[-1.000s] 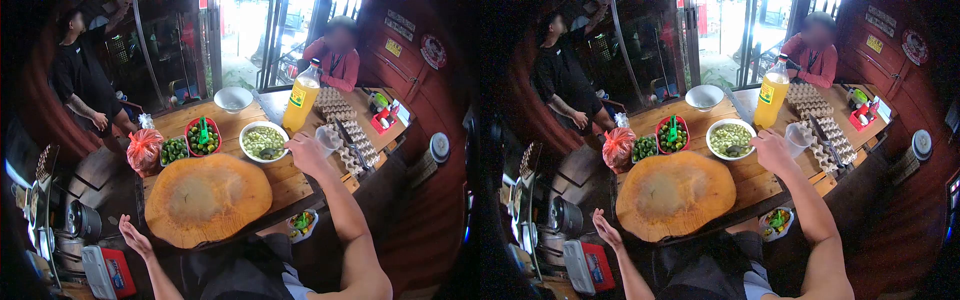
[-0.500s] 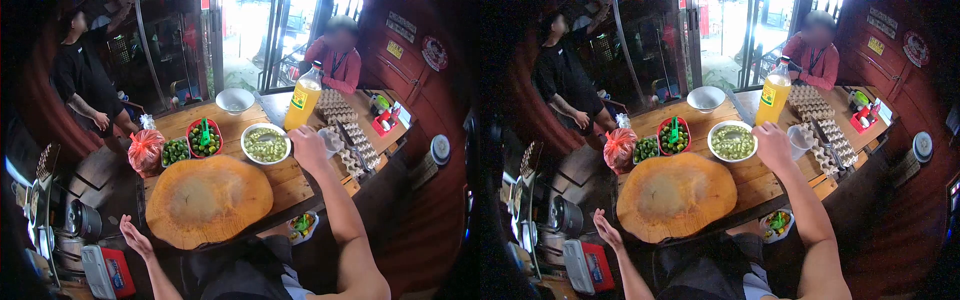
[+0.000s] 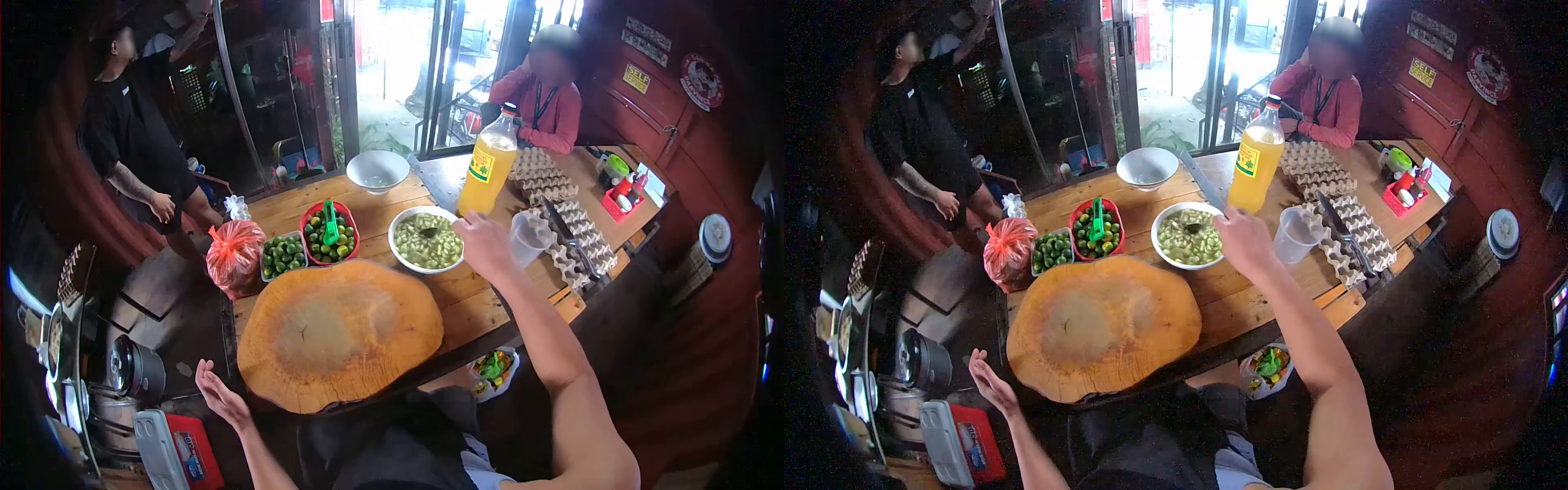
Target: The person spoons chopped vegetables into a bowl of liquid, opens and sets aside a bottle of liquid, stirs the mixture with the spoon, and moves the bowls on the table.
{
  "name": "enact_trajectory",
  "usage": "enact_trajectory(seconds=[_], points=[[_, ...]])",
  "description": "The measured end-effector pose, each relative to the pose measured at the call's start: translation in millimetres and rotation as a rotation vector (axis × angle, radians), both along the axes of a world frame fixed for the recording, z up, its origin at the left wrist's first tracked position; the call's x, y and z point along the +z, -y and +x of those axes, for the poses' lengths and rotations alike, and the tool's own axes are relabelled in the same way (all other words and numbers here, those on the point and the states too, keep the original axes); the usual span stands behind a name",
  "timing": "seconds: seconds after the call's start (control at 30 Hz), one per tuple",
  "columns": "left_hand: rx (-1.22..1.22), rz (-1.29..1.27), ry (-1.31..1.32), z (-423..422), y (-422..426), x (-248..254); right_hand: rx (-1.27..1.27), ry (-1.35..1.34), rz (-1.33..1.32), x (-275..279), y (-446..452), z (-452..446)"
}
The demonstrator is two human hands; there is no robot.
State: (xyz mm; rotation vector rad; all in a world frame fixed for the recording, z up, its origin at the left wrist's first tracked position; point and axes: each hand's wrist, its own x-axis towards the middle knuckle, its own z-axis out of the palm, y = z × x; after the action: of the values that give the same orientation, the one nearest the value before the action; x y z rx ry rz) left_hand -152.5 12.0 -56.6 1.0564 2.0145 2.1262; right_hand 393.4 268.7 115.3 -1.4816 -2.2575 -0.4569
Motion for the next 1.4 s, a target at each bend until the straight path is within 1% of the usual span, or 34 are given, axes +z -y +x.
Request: enact_trajectory(seconds=[0.07, 0.13, 0.2, 0.23, 0.3, 0.37, 0.47, 0.57, 0.63, 0.9, 1.03, 1.13, 1.2, 1.3, 1.4], points=[[0.018, -0.016, -0.007, -1.2, 1.0, -0.5, -0.017, 0.021, -0.043, -7.5, -4.3, 6.7], [0.024, -0.015, -0.008, 3.9, 1.9, 4.9, -0.024, -0.164, 0.008, 4.9, 0.7, 9.4], [0.025, -0.026, -0.008, 6.0, 1.8, 8.2, -0.047, -0.166, 0.009, 3.9, -0.8, 14.6], [0.002, 0.033, 0.01, 1.6, -0.4, -0.2, -0.075, -0.169, 0.016, 5.6, -3.0, 21.2], [0.007, -0.023, -0.01, -6.6, 0.7, -7.0, -0.104, -0.145, -0.087, 2.1, -1.8, 23.1], [0.023, -0.015, -0.003, -1.0, 0.1, -0.9, -0.057, -0.224, -0.03, 0.1, -1.2, 25.5], [0.019, -0.009, -0.006, -11.6, 0.5, -13.1, -0.074, -0.278, -0.003, 7.1, -7.5, 25.3], [0.019, 0.002, 0.027, -9.4, -1.2, -11.3, -0.036, -0.249, 0.049, 1.1, -23.9, 31.5], [0.021, -0.039, -0.011, -4.9, 1.7, -3.6, -0.032, -0.232, 0.085, -2.5, -31.4, 34.3], [0.019, -0.026, -0.006, -3.9, -0.2, -4.0, -0.029, -0.227, 0.09, -13.5, -36.6, 38.0], [0.022, -0.021, -0.013, -5.5, -0.5, -6.1, -0.005, -0.19, 0.039, -13.2, -27.9, 34.2], [0.033, -0.032, -0.03, -0.9, 1.2, -0.6, -0.004, -0.266, 0.015, -2.6, -12.6, 32.2], [0.037, -0.035, -0.033, 1.5, 1.7, 3.0, -0.031, -0.281, 0.092, 0.9, -2.8, 35.4], [0.036, -0.033, -0.03, -1.7, 0.5, 0.3, -0.081, -0.268, 0.027, -11.7, 16.1, 37.7], [0.024, -0.029, -0.024, -2.5, -0.2, -3.6, -0.065, -0.25, 0.0, -25.0, 25.6, 37.3]])
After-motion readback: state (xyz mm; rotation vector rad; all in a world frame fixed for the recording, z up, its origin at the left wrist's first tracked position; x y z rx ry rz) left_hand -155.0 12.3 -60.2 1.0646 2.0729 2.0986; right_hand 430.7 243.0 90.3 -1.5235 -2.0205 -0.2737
